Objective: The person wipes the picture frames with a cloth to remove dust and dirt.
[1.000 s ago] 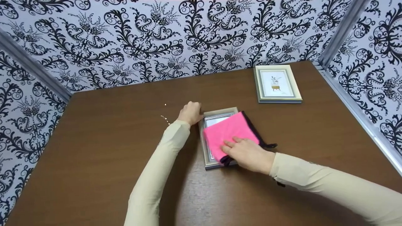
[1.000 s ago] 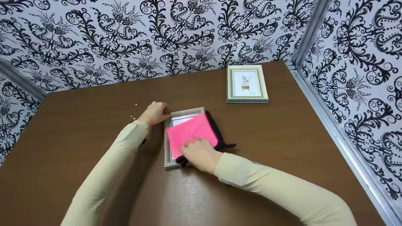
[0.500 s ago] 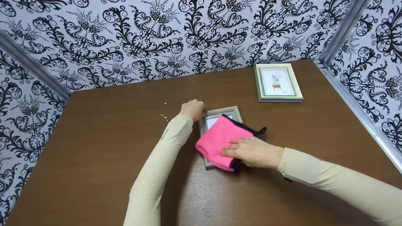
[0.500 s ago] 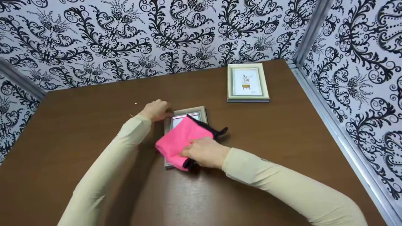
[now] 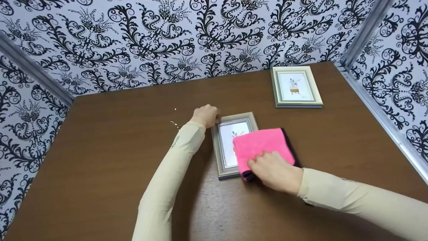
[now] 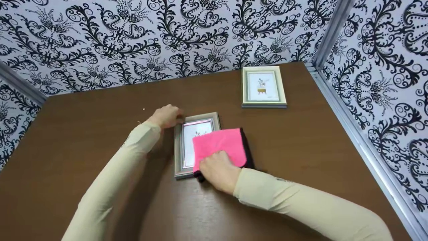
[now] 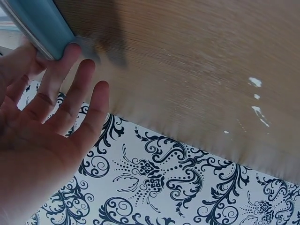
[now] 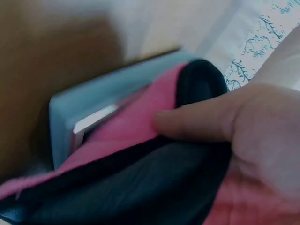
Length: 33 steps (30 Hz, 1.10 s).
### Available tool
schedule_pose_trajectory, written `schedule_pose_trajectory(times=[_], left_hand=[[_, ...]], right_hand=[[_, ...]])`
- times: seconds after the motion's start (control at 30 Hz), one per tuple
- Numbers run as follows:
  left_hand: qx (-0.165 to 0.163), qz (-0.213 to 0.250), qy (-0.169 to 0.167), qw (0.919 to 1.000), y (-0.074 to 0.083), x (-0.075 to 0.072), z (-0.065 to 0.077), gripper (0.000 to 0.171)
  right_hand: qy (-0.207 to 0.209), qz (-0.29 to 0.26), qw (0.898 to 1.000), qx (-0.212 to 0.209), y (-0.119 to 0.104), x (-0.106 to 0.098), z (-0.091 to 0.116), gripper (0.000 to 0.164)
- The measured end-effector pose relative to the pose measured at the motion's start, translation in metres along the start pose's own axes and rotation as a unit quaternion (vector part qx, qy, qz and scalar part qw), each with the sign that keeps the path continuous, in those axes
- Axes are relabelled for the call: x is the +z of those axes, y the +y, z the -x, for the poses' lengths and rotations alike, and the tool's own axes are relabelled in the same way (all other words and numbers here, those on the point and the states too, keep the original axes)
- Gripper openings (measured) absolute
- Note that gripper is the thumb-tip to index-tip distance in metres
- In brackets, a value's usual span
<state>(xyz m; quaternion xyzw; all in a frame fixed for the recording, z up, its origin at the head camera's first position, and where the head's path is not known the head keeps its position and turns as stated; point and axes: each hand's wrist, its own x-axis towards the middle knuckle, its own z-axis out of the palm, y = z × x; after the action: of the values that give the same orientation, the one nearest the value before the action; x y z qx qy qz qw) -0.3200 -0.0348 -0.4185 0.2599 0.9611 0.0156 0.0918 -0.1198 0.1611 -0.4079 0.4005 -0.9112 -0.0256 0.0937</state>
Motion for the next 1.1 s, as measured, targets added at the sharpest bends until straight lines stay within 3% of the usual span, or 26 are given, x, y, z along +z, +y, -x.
schedule_pose_trajectory(times=[0.13, 0.3, 0.47, 0.63, 0.73, 0.9, 1.1], left_hand=[[-0.002, -0.006, 0.006, 1.0000, 0.000, 0.001, -0.002, 0.012], [-0.012, -0.007, 0.001, 0.9999, 0.003, -0.001, -0.001, 0.014], [-0.023, -0.015, -0.015, 0.9995, 0.004, -0.002, -0.001, 0.017], [-0.019, -0.016, -0.019, 0.9995, 0.004, -0.001, -0.001, 0.016], [-0.014, -0.012, -0.017, 0.9997, 0.004, 0.000, -0.001, 0.014], [-0.011, -0.004, -0.010, 0.9999, 0.003, 0.001, -0.002, 0.006], [-0.012, -0.007, 0.001, 0.9999, 0.002, 0.003, 0.001, 0.014]], right_hand=[[0.004, -0.081, 0.996, -0.034, 0.000, 0.008, -0.014, 0.017], [-0.018, -0.154, 0.984, -0.085, 0.005, 0.016, -0.024, 0.041], [-0.058, -0.220, 0.966, -0.121, 0.014, 0.018, -0.023, 0.053], [-0.072, -0.238, 0.956, -0.153, 0.026, 0.014, -0.011, 0.055], [-0.064, -0.220, 0.960, -0.158, 0.034, 0.011, 0.001, 0.052], [-0.057, -0.159, 0.978, -0.122, 0.045, 0.002, 0.022, 0.046], [-0.049, -0.076, 0.992, -0.092, 0.046, -0.008, 0.044, 0.044]])
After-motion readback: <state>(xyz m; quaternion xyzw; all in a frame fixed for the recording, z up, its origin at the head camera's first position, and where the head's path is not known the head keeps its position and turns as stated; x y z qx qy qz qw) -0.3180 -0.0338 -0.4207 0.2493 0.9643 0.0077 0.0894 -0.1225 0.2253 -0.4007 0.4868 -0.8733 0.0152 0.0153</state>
